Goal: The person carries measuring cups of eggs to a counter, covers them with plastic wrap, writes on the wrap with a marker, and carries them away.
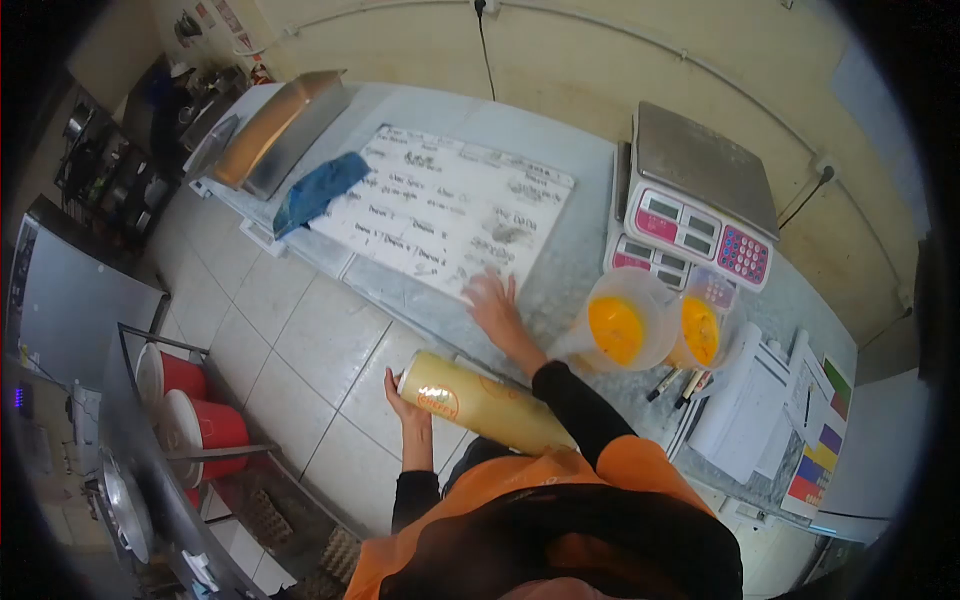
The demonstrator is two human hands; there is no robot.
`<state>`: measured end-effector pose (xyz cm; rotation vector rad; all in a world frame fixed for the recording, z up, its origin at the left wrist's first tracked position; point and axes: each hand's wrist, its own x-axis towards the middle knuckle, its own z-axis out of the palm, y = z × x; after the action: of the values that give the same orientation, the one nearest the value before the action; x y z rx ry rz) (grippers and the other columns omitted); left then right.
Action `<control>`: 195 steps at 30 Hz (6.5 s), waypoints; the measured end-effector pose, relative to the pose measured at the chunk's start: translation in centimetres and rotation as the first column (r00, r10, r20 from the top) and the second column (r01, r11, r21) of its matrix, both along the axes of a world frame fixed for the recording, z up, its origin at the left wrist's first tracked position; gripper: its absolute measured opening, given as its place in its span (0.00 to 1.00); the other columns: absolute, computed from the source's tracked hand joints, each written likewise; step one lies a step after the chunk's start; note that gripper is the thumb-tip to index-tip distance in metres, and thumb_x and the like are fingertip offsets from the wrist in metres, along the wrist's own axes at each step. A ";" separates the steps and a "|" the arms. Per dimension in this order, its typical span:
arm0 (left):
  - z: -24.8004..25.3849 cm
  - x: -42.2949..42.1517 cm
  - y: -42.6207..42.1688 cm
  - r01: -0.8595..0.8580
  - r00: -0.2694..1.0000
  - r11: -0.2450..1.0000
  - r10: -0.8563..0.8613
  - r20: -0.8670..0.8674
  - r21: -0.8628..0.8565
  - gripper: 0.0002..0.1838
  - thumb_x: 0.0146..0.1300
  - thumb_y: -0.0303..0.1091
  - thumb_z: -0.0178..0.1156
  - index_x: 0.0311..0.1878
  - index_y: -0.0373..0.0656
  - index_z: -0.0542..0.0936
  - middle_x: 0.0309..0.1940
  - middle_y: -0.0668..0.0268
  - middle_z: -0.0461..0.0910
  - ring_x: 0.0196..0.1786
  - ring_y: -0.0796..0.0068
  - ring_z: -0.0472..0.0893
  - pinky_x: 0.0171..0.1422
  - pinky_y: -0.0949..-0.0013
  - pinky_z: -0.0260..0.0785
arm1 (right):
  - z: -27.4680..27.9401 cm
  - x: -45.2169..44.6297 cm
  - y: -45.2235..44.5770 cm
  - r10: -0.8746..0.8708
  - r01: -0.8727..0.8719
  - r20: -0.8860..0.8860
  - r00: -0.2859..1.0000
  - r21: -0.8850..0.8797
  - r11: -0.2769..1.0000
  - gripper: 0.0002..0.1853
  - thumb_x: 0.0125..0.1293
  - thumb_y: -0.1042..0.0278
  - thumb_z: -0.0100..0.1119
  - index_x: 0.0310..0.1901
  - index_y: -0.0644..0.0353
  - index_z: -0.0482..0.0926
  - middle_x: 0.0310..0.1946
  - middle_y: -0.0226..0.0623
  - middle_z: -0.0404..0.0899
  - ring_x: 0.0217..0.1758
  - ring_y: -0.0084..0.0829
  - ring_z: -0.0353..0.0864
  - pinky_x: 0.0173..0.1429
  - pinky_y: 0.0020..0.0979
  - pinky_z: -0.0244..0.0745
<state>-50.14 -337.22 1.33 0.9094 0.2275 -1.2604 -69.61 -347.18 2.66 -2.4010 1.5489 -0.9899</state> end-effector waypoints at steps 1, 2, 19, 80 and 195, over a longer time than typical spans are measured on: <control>0.6 0.3 -0.5 0.002 1.000 1.000 -0.002 0.000 0.010 0.26 0.62 0.46 0.50 0.11 0.53 0.53 0.13 0.70 0.61 0.20 0.75 0.67 0.29 0.69 0.63 | 2.1 0.9 -0.5 -0.064 0.064 0.034 0.997 -0.022 0.998 0.17 0.54 0.69 0.58 0.47 0.52 0.72 0.51 0.39 0.64 0.65 0.40 0.55 0.66 0.56 0.46; 1.1 0.2 -1.2 0.007 0.999 1.000 -0.007 0.033 0.016 0.26 0.62 0.46 0.50 0.11 0.53 0.54 0.14 0.70 0.62 0.21 0.75 0.68 0.29 0.69 0.64 | 3.0 1.2 -0.5 -0.128 0.131 0.071 0.989 -0.035 0.991 0.17 0.54 0.69 0.58 0.47 0.55 0.71 0.50 0.40 0.65 0.64 0.41 0.57 0.66 0.52 0.49; 3.0 -1.8 -6.7 0.574 0.279 0.772 -0.498 0.821 0.273 0.29 0.68 0.47 0.44 0.11 0.44 0.63 0.11 0.76 0.62 0.17 0.86 0.58 0.22 0.74 0.50 | 5.4 -1.9 9.1 -0.253 -0.049 0.384 0.888 0.627 0.778 0.25 0.64 0.57 0.49 0.59 0.62 0.62 0.50 0.53 0.66 0.54 0.44 0.70 0.57 0.35 0.65; 8.7 -4.3 -6.1 0.936 0.182 0.347 -0.334 0.925 -0.059 0.11 0.63 0.24 0.46 0.28 0.30 0.76 0.23 0.62 0.78 0.30 0.73 0.79 0.40 0.72 0.70 | 5.7 -3.8 12.5 -0.252 0.143 0.190 0.949 0.450 0.881 0.08 0.59 0.71 0.48 0.40 0.61 0.69 0.37 0.48 0.71 0.43 0.47 0.70 0.47 0.41 0.67; 3.9 -8.8 3.9 -0.067 0.131 0.983 -0.160 0.978 0.170 0.21 0.56 0.37 0.61 0.15 0.33 0.68 0.09 0.65 0.63 0.19 0.81 0.57 0.20 0.66 0.51 | 12.7 -7.1 8.6 0.363 -0.561 0.601 0.712 0.175 0.809 0.09 0.52 0.75 0.46 0.17 0.66 0.63 0.16 0.38 0.60 0.17 0.31 0.62 0.22 0.29 0.55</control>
<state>-58.90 -333.37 5.21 1.7655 -0.8385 -0.3977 -76.72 -338.57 15.40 -1.8744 0.7613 -1.0417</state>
